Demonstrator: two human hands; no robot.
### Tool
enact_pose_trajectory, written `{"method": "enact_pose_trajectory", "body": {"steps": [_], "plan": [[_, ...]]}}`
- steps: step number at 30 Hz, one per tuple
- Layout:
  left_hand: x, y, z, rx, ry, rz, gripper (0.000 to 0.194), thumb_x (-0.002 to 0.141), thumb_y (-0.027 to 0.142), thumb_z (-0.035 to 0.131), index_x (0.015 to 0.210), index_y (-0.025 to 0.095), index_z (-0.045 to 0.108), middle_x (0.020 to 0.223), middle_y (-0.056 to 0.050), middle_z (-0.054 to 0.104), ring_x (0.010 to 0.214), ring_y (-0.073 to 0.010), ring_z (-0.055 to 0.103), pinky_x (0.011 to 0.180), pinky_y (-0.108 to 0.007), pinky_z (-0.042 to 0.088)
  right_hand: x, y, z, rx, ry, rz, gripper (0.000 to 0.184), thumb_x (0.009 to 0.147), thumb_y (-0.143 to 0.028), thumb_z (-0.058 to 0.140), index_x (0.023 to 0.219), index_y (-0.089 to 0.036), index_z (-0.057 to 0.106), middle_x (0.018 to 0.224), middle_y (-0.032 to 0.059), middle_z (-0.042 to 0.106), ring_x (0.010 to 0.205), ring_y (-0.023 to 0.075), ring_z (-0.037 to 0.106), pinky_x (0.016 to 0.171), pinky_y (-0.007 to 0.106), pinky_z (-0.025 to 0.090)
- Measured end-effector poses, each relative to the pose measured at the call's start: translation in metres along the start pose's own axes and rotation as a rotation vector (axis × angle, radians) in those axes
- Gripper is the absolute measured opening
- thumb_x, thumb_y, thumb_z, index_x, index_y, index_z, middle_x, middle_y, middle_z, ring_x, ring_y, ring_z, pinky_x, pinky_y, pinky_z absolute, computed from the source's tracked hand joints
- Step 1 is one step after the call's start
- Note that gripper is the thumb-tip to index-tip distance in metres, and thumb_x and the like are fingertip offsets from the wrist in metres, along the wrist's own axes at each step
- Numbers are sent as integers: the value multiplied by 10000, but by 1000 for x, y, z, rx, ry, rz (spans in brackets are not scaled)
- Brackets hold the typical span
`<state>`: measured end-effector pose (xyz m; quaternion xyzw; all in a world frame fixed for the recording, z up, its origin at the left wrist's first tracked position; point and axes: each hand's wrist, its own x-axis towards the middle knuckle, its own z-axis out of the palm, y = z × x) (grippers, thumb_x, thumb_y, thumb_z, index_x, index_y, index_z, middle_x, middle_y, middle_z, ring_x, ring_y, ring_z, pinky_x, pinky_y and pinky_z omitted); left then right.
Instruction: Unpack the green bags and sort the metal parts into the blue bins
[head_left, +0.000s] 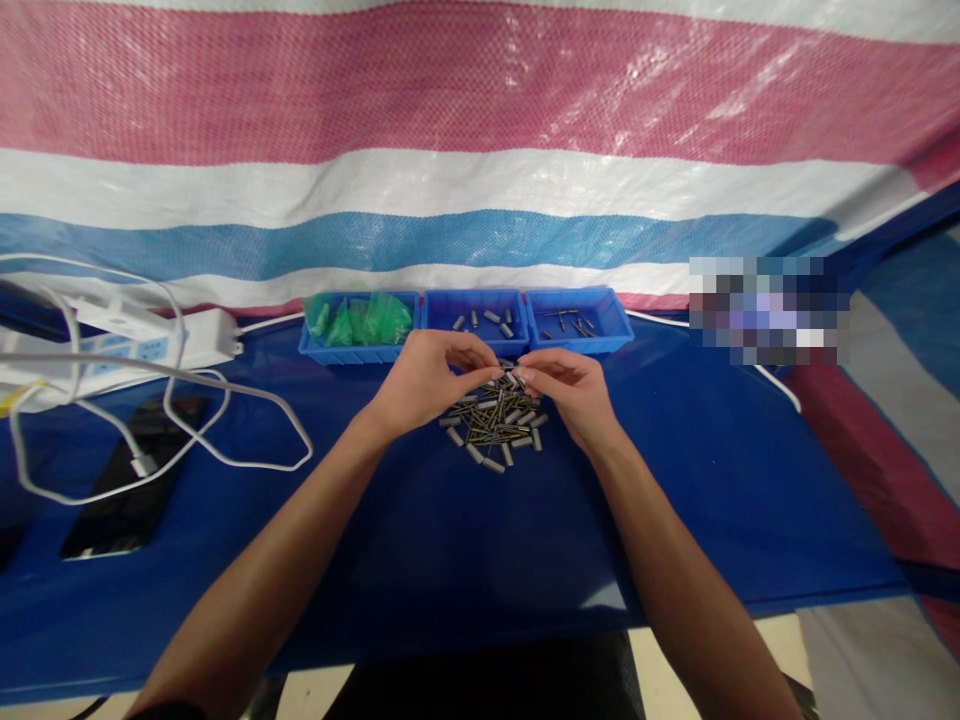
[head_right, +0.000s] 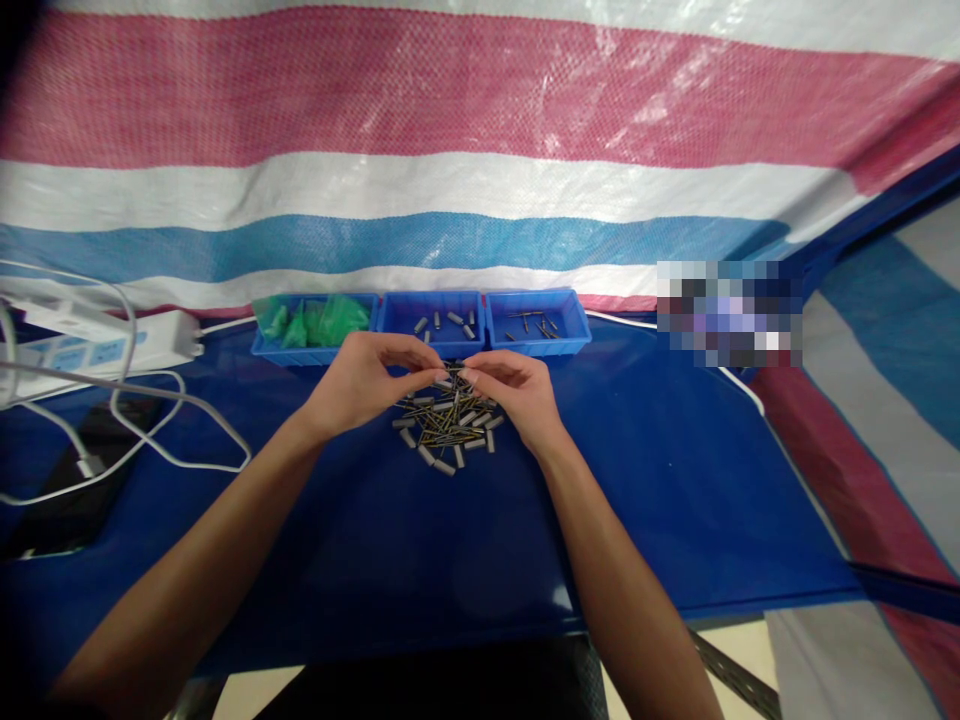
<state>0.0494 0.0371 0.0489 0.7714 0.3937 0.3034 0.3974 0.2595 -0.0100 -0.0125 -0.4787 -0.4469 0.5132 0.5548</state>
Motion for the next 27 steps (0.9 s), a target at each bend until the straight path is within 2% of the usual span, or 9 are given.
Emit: {"method": "enact_pose_trajectory", "body": {"steps": [5,8,12,14,16,20,27], "plan": [[0,-2,3,92,14,64,140,875,298,736,883,171,794,854,-51,789,748,-164,720,758,-265,596,-1,0,1,-13,-17,0,263,724,-434,907,908,-262,831,801,12,787,660,162,680,617,306,564],[0,-8,4,236,-6,92,134,901,263,710,963,176,790,934,-60,799,824,-186,740,809,-281,591,0,-1,1,-46,29,-39,254,733,-429,899,903,-253,833,784,13,779,639,160,661,610,313,559],[-2,-18,5,538,-126,107,227,914,192,684,1121,203,777,1101,-80,799,1016,-252,751,936,-343,571,3,-5,-2,-88,267,-199,216,753,-398,885,903,-253,828,847,24,788,642,160,652,614,324,563],[-3,-21,7,649,-178,100,264,927,165,654,1158,220,770,1140,-83,792,1055,-264,747,946,-352,568,5,-7,-6,-113,392,-266,236,780,-412,861,951,-254,824,924,38,801,673,170,672,623,332,579],[-4,-22,11,721,-209,88,291,942,140,615,1178,226,762,1155,-84,787,1062,-262,746,924,-344,572,6,-7,-10,-155,446,-295,285,799,-422,841,1026,-253,816,1035,57,807,760,193,713,672,349,606],[-3,-22,18,791,-235,85,310,959,116,564,1189,215,748,1157,-86,778,1065,-257,741,889,-331,574,8,-3,-14,-203,433,-292,353,809,-385,819,1137,-259,787,1209,73,779,905,216,746,769,371,633],[-2,-22,19,771,-240,90,275,930,105,581,1134,201,739,1056,-77,755,963,-250,733,813,-318,565,7,-1,-9,-199,360,-289,232,847,-354,769,1055,-250,770,1135,61,781,758,173,712,698,344,622]]}}
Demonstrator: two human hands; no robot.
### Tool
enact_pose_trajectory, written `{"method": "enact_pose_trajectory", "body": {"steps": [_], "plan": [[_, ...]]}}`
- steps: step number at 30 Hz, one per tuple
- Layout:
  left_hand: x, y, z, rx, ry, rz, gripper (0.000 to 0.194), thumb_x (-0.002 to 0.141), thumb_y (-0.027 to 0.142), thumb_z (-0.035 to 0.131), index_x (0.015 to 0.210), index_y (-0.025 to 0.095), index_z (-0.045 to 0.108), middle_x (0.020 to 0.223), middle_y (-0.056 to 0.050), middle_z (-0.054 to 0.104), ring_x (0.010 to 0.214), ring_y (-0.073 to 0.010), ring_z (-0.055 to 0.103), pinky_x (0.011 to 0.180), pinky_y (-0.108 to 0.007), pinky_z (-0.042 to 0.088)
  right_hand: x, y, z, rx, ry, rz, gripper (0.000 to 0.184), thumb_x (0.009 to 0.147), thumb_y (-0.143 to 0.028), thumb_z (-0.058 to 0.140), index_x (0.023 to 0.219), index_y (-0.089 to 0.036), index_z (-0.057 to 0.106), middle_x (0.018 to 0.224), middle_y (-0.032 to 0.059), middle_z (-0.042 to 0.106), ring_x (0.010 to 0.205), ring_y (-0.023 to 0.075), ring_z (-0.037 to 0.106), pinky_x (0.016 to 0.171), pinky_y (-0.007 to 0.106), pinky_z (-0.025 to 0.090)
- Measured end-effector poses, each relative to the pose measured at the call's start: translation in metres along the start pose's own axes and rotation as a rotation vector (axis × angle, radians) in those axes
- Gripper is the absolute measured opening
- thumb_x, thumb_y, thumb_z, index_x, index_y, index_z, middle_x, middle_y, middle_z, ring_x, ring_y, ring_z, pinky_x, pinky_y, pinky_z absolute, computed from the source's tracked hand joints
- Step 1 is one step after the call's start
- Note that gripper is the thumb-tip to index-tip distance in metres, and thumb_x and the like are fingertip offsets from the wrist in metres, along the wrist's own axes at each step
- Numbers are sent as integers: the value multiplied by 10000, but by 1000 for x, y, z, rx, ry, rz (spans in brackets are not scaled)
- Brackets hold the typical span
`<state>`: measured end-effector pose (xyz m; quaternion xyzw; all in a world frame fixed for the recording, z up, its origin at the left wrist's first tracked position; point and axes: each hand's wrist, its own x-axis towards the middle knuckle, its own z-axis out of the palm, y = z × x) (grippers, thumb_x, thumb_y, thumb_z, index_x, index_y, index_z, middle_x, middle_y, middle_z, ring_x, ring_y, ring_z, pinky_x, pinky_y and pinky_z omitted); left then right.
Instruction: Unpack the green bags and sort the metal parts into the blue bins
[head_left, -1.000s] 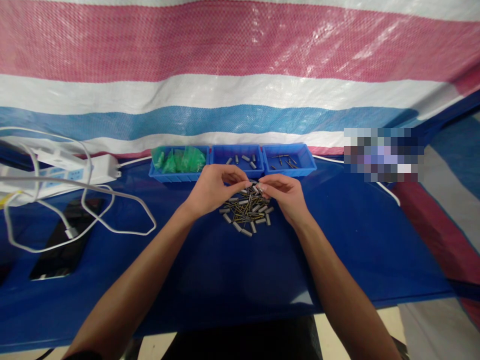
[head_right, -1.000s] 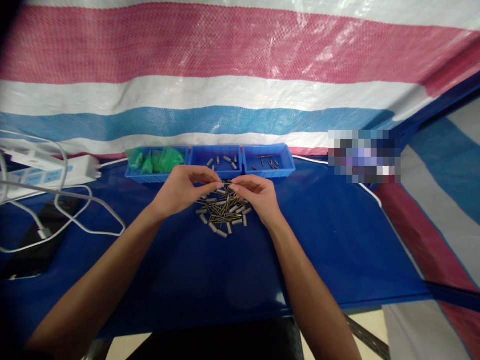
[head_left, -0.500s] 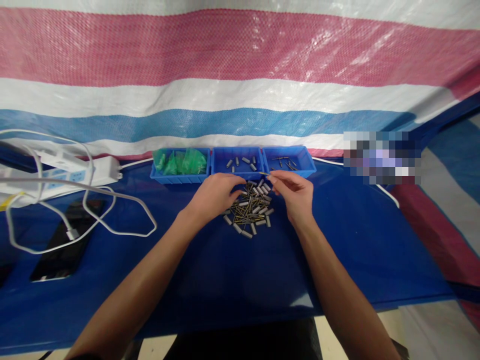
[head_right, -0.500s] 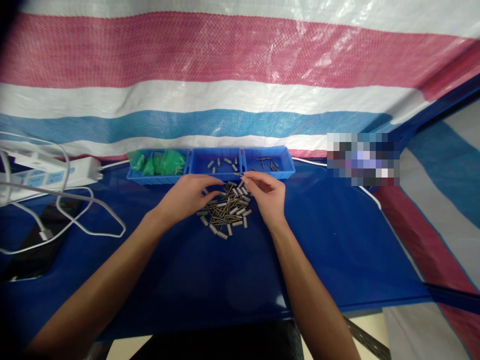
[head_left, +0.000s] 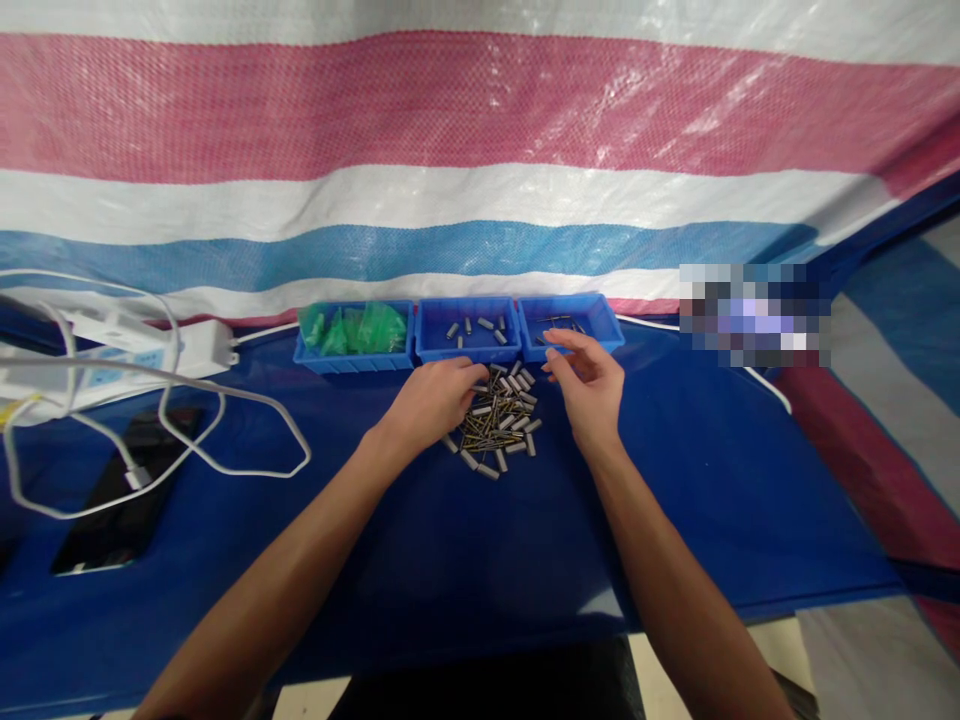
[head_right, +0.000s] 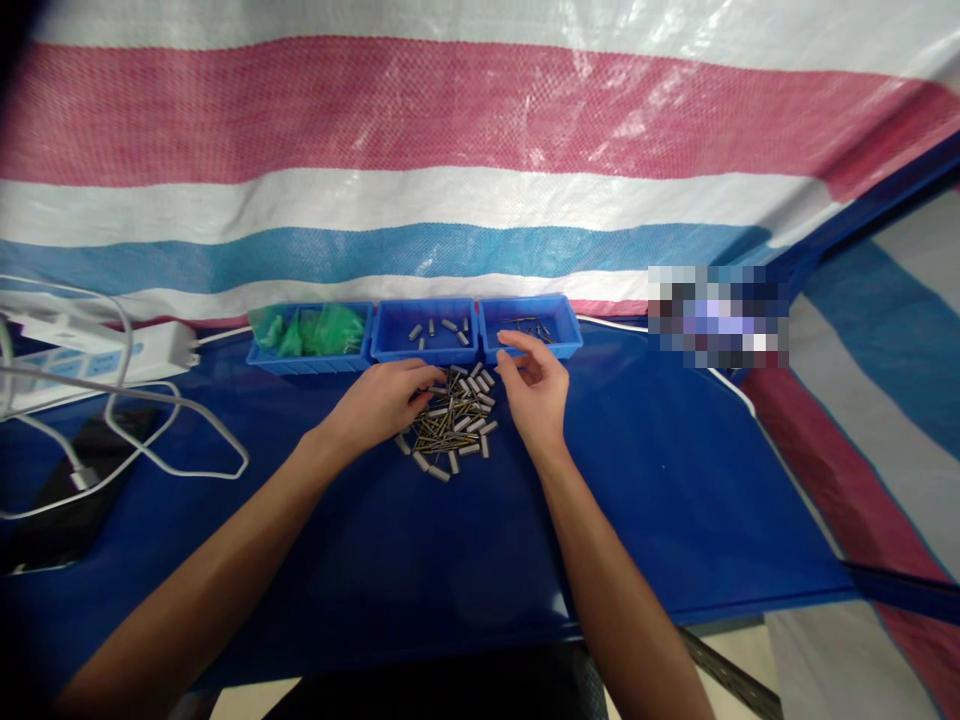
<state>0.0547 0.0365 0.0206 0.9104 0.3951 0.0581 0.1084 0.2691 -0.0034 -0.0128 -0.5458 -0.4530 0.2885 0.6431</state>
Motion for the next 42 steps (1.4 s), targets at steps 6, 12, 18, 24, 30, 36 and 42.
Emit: {"method": "enact_pose_trajectory", "body": {"steps": [6,12,18,24,30,36,42], "plan": [[0,-4,4,-88,84,27,329,894,66,570,1149,191,735,1085,-83,737,890,-220,713,811,-309,556,0,-3,1,-8,-37,21,220,854,-388,765,1011,-233,762,1077,64,785,695,155,680,674,330,601],[-1,-6,3,-113,62,43,348,895,72,587,1196,186,721,1092,-94,732,899,-222,717,817,-308,563,-1,-3,2,18,-43,30,233,835,-414,789,979,-232,763,1023,57,784,678,155,668,649,325,590],[-2,-11,-7,-117,-15,100,341,907,74,592,1199,194,721,1120,-97,737,984,-242,726,868,-324,568,-1,-1,2,31,-65,40,203,854,-385,777,977,-225,756,1003,56,786,652,151,669,615,313,562],[-1,-18,-2,-136,-25,128,390,886,19,533,1171,207,721,1101,-83,734,963,-218,723,846,-292,558,-2,-1,4,32,-72,63,200,854,-388,768,973,-228,751,983,48,784,650,152,667,616,312,563],[0,-17,-7,-124,-28,178,391,857,11,520,1147,188,714,1075,-85,715,903,-200,701,813,-278,550,-3,0,4,46,-70,80,208,850,-396,769,975,-231,750,985,46,787,650,152,666,618,314,566],[-2,-16,-22,-229,58,159,344,863,58,546,1132,182,721,997,-65,734,879,-190,695,825,-279,547,-4,-5,5,54,-95,81,200,853,-404,763,957,-234,748,900,34,779,669,162,678,646,324,581],[-3,-8,-27,-407,191,179,292,967,135,489,1104,189,742,1094,-76,746,988,-189,695,936,-310,550,-8,-6,8,45,-202,97,209,863,-433,757,960,-249,749,850,20,773,693,174,691,668,335,586]]}}
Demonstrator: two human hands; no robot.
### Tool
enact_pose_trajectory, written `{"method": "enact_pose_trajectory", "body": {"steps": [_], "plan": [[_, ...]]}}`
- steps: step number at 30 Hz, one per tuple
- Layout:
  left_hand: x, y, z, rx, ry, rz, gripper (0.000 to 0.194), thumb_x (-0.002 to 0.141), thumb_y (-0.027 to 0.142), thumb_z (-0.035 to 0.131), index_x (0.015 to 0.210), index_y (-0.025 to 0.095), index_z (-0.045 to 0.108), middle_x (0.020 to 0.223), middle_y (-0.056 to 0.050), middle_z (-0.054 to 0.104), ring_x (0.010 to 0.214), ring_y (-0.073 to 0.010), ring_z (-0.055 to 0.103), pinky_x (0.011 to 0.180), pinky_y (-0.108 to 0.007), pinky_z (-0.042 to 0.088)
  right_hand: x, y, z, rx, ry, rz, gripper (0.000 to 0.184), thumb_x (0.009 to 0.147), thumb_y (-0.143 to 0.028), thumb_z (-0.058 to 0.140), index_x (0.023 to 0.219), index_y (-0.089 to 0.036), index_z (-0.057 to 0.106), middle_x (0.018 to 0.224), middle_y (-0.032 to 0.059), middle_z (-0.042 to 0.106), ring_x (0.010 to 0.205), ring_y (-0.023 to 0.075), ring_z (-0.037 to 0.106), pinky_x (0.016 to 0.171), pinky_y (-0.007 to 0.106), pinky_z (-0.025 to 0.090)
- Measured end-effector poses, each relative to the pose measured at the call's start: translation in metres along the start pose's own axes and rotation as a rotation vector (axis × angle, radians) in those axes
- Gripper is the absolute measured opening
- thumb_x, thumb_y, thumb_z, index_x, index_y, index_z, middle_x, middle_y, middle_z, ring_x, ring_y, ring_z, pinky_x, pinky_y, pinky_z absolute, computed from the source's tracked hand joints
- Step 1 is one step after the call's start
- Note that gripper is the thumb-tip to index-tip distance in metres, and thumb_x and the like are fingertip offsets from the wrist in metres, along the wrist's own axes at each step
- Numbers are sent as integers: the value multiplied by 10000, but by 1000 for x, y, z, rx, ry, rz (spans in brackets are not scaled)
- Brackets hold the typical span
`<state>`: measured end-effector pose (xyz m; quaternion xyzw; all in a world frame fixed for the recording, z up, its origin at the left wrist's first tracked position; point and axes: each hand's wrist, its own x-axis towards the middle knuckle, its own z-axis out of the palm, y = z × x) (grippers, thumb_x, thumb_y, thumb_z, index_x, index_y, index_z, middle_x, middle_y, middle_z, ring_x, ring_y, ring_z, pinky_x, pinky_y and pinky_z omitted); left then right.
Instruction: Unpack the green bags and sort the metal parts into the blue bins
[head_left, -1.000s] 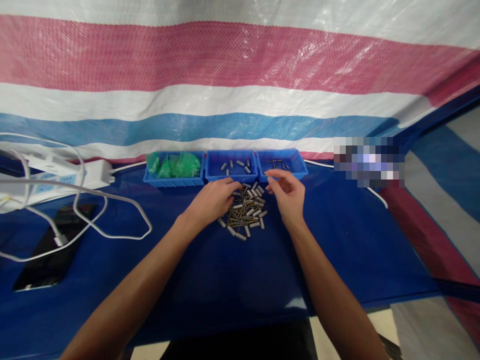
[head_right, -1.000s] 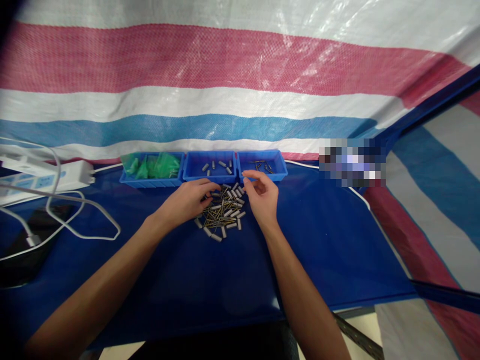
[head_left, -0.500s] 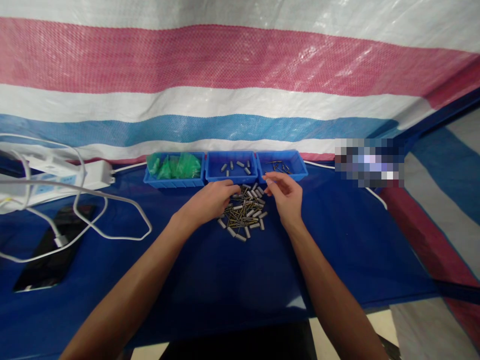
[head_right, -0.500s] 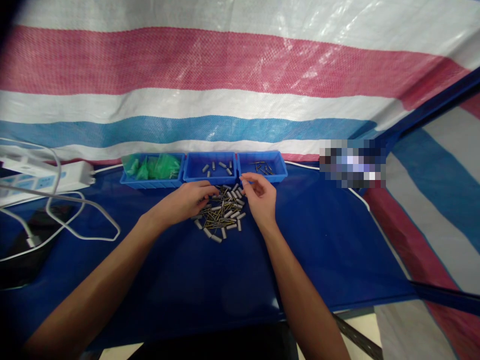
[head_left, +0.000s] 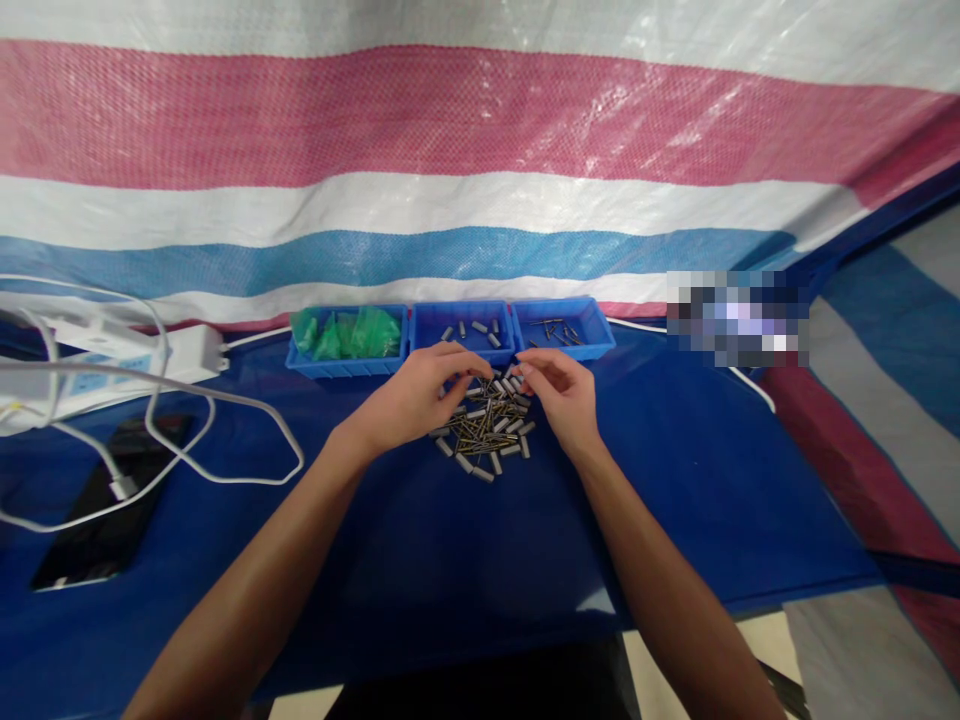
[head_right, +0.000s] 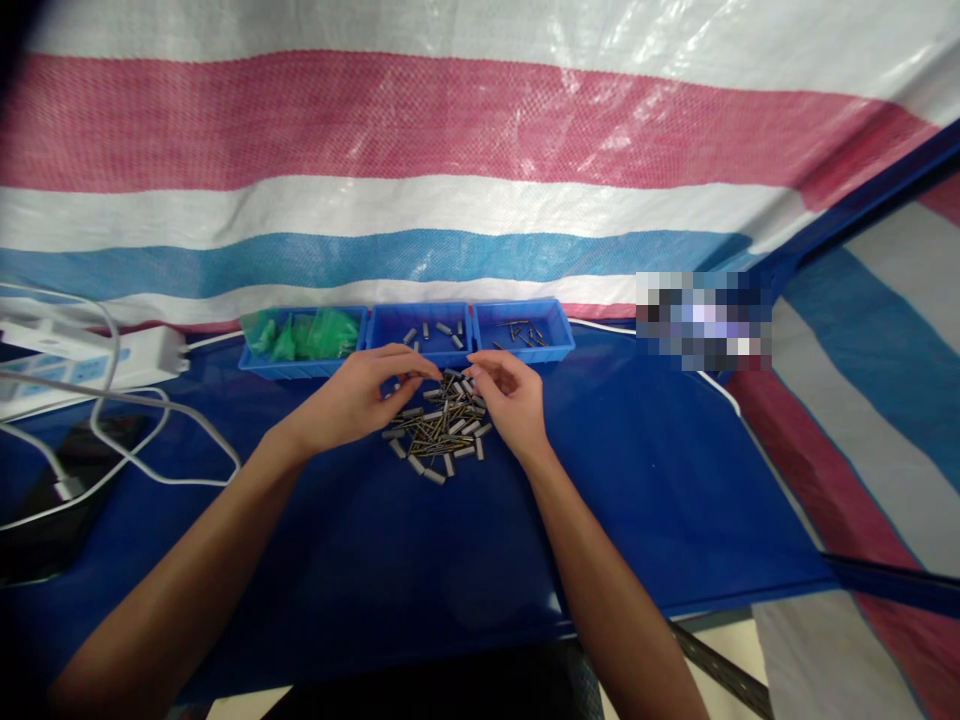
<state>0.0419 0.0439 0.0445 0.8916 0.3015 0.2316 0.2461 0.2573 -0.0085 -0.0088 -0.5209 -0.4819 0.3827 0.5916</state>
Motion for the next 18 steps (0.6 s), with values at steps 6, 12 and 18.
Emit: {"method": "enact_pose_trajectory", "body": {"steps": [6,12,18], "plan": [[2,4,1,-60,21,-11,320,1001,142,457,1106,194,755,1136,-81,747,1057,-193,693,991,-330,544,0,0,0,20,-49,-6,208,856,-424,766,965,-247,761,825,10,764,656,156,666,660,324,574],[3,3,6,-123,95,-36,235,933,192,620,1135,173,739,1060,-72,766,885,-166,708,858,-294,591,-3,-2,0,47,-103,-1,237,841,-441,795,994,-260,776,865,18,770,715,173,697,649,317,573],[1,1,6,-253,130,-52,273,907,216,669,1168,154,722,952,-59,770,814,-152,725,818,-281,620,-5,-2,2,36,-189,22,354,770,-507,854,1019,-262,797,931,29,791,782,186,720,691,327,598]]}}
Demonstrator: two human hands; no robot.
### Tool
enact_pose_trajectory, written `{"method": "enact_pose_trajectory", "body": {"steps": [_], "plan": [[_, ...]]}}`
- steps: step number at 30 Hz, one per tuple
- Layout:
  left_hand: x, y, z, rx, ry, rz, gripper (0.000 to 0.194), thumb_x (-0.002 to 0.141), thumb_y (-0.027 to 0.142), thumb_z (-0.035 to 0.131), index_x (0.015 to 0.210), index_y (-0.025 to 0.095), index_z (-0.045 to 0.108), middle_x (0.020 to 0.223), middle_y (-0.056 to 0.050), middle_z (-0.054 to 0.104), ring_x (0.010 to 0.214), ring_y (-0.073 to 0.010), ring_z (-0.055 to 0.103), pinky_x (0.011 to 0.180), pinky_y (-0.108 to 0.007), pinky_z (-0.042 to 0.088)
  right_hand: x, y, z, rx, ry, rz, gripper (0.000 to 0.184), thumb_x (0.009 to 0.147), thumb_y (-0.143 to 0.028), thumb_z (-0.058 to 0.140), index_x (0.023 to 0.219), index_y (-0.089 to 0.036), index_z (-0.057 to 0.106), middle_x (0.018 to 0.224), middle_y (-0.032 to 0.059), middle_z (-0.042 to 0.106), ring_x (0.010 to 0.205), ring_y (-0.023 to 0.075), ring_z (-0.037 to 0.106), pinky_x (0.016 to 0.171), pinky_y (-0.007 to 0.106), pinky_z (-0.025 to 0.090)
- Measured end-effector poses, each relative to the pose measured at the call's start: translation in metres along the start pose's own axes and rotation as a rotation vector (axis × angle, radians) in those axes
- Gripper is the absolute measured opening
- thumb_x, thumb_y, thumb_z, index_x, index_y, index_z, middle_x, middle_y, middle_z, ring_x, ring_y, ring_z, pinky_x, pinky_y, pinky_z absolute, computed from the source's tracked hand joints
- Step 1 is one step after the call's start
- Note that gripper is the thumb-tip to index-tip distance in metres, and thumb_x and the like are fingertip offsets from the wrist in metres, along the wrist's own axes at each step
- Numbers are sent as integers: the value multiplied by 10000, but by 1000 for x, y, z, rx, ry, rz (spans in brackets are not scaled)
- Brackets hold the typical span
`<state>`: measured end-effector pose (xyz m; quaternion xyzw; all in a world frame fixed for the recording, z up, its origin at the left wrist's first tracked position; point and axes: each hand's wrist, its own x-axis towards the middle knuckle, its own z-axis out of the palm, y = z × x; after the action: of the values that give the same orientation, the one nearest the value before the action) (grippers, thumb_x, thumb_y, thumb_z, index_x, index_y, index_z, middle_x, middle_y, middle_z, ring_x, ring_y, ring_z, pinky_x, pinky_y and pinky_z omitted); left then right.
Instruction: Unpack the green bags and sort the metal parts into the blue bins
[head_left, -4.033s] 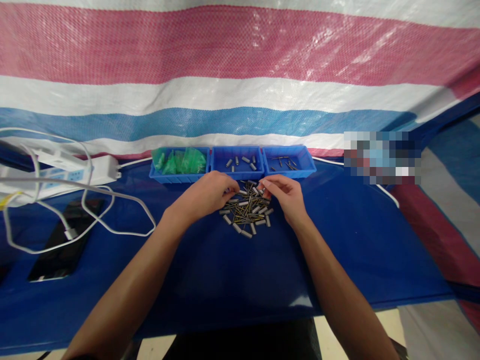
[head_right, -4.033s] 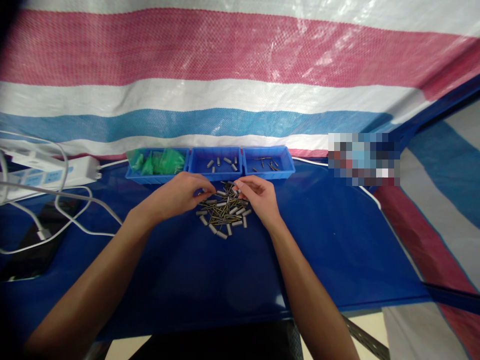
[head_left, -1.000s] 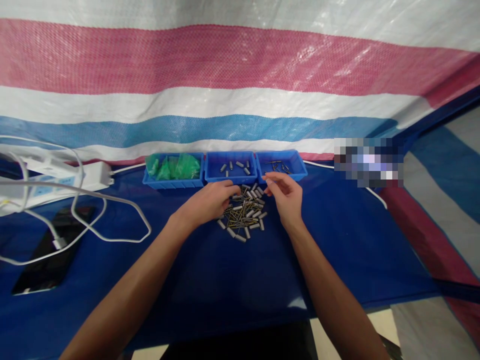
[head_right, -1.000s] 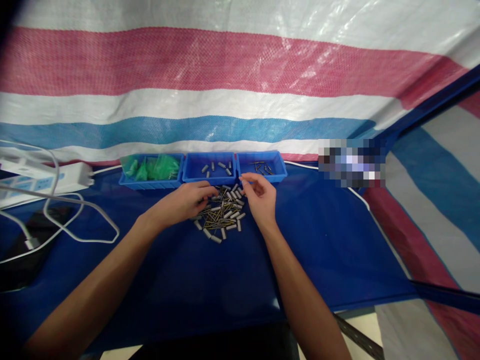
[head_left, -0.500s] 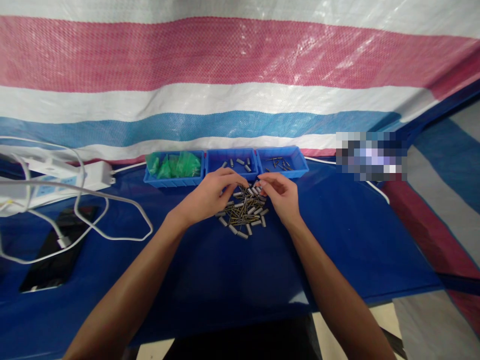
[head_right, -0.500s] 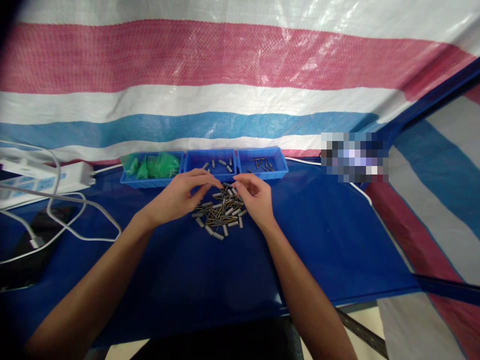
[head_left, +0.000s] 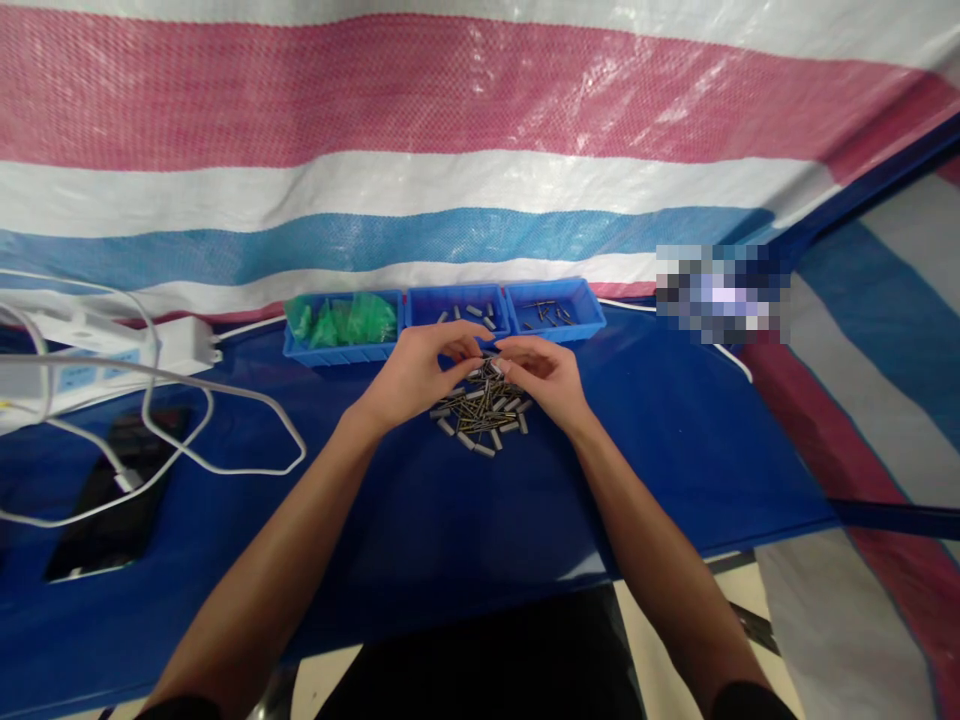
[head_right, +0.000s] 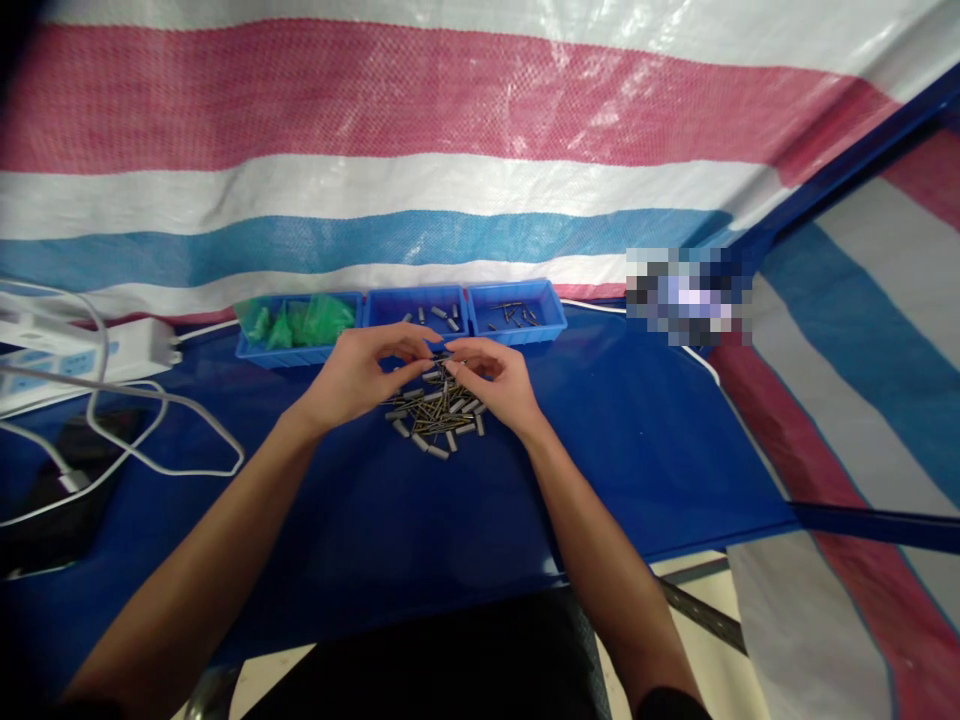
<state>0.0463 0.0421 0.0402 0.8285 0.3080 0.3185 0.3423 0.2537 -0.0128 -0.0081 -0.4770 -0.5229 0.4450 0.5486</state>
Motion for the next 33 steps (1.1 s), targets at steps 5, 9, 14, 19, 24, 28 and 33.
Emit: {"method": "enact_pose_trajectory", "body": {"steps": [5,9,14,19,24,28,33], "plan": [[-1,0,-7,-43,-32,8,276,911,213,666,1177,157,715,945,-56,775,844,-157,741,841,-282,622,-1,-7,6,12,34,24,302,729,-512,884,890,-265,820,878,21,803,756,188,728,706,343,608],[-2,4,-10,-87,-58,15,295,908,201,665,1197,165,710,939,-54,779,846,-161,746,826,-276,616,-10,-10,9,-18,87,66,319,720,-517,885,895,-257,831,848,18,802,695,173,706,654,324,594],[-2,11,-13,-149,-111,27,273,886,169,682,1155,163,727,903,-43,779,794,-143,733,759,-243,592,-27,-12,12,-13,162,117,318,720,-494,889,908,-244,837,866,29,810,665,158,694,602,291,570],[-4,9,-14,-207,-137,56,246,894,135,662,1126,161,739,912,-39,770,777,-124,718,749,-232,580,-41,-15,17,8,217,141,298,697,-453,916,895,-244,841,808,23,793,622,151,670,561,277,541],[-5,8,-15,-258,-149,69,246,916,145,651,1150,156,725,889,-45,766,778,-133,719,757,-251,589,-46,-16,26,30,278,143,285,681,-442,923,868,-242,841,744,17,773,558,143,625,527,283,517],[-5,6,-17,-289,-120,67,213,891,157,695,1100,145,735,978,-79,770,821,-141,724,782,-266,602,-44,-11,31,53,296,154,290,669,-434,929,866,-241,839,750,19,775,560,145,628,523,284,518],[-7,2,-13,-348,-53,13,253,845,154,752,1095,117,738,1004,-98,766,842,-148,738,819,-276,622,-37,-8,32,72,270,177,281,677,-411,931,878,-237,840,729,15,771,549,139,626,519,273,503]]}}
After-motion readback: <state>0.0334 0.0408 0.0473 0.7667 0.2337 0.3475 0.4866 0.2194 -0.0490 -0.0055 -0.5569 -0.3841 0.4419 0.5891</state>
